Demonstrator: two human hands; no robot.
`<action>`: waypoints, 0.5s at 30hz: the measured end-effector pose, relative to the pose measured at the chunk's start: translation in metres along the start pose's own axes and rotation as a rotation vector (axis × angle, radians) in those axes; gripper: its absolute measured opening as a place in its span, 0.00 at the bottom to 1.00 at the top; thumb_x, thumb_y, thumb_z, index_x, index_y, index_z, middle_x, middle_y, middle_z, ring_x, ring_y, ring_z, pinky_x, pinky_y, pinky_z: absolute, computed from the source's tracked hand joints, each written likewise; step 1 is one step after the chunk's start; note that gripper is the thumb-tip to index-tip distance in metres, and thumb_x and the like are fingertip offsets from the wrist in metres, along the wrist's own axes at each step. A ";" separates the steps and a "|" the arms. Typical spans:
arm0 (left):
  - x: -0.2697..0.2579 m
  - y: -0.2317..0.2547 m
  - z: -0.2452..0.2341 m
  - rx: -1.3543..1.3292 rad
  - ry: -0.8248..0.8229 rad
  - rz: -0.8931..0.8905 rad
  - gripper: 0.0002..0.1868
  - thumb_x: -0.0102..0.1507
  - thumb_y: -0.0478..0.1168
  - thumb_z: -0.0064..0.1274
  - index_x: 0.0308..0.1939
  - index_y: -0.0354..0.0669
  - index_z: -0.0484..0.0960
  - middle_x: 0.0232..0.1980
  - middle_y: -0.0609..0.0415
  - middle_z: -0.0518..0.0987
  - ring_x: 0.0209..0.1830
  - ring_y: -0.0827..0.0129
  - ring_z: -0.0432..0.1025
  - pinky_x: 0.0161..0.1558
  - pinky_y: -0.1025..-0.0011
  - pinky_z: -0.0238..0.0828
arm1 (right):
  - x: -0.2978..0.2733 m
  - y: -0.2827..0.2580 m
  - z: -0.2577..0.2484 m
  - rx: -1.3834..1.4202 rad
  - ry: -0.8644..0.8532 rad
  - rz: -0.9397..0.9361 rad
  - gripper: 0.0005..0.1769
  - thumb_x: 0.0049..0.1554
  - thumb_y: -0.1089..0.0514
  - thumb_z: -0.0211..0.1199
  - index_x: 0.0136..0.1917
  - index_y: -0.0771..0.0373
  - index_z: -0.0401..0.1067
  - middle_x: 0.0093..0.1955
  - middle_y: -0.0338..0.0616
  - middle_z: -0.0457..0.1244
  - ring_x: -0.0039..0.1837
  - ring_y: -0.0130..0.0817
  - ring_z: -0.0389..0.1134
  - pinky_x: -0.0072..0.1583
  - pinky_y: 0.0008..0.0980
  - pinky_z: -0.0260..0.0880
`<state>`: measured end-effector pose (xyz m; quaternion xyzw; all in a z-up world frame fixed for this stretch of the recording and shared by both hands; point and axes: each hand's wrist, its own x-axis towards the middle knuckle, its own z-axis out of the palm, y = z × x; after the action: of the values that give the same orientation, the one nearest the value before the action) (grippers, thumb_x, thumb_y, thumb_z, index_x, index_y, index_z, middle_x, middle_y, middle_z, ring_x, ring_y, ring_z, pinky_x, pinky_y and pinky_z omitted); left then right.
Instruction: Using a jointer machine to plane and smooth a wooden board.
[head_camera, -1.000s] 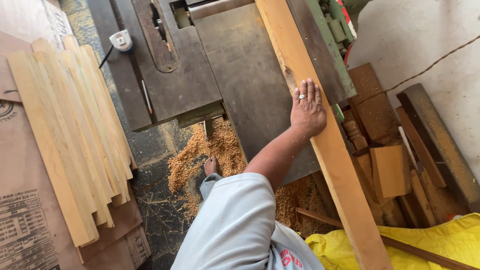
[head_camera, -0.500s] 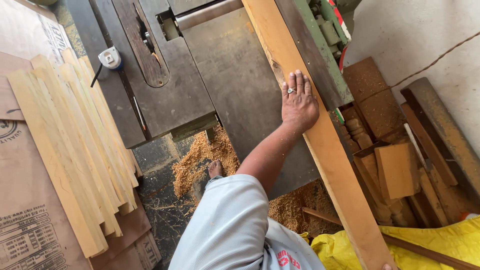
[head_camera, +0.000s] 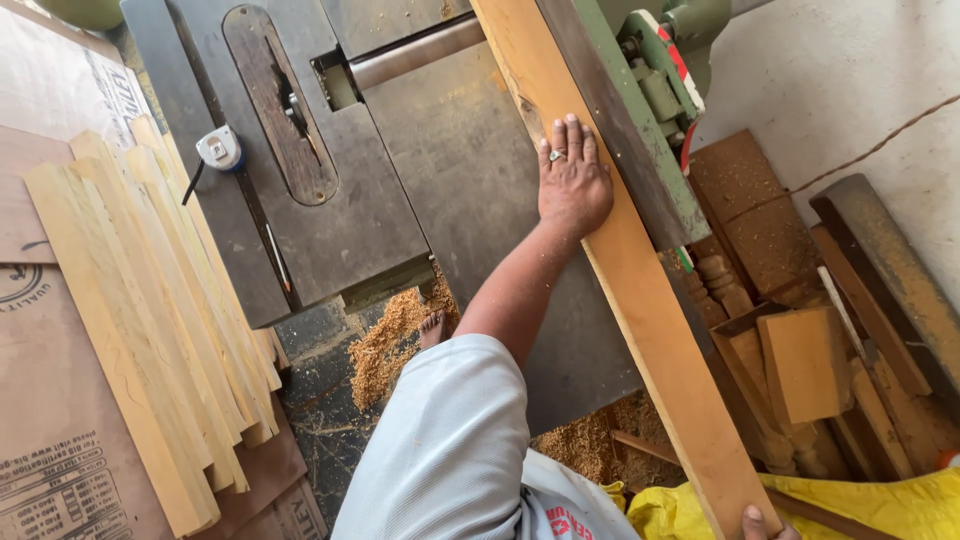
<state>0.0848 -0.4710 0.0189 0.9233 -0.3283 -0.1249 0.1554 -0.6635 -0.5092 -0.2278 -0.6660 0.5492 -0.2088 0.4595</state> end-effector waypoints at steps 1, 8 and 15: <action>0.005 -0.003 -0.004 0.002 0.001 0.000 0.37 0.70 0.51 0.31 0.80 0.35 0.47 0.85 0.42 0.40 0.85 0.51 0.32 0.80 0.54 0.25 | -0.001 -0.019 0.012 0.002 0.000 0.000 0.31 0.62 0.47 0.67 0.63 0.79 0.72 0.58 0.65 0.68 0.60 0.44 0.70 0.69 0.43 0.68; 0.048 -0.025 -0.021 0.050 -0.043 -0.014 0.36 0.71 0.50 0.28 0.80 0.35 0.44 0.85 0.42 0.38 0.85 0.51 0.30 0.80 0.55 0.24 | 0.013 -0.098 0.057 0.019 -0.040 0.033 0.25 0.59 0.54 0.68 0.60 0.78 0.72 0.55 0.62 0.69 0.59 0.44 0.70 0.64 0.40 0.68; 0.091 -0.044 -0.038 0.071 -0.039 -0.041 0.36 0.72 0.51 0.28 0.81 0.36 0.45 0.85 0.44 0.39 0.86 0.53 0.31 0.81 0.56 0.25 | 0.025 -0.116 0.102 0.102 0.008 -0.061 0.24 0.58 0.61 0.67 0.60 0.83 0.69 0.57 0.61 0.67 0.61 0.42 0.69 0.68 0.38 0.66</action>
<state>0.1910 -0.4892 0.0263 0.9322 -0.3166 -0.1341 0.1135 -0.5137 -0.4963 -0.1860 -0.6572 0.5192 -0.2532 0.4842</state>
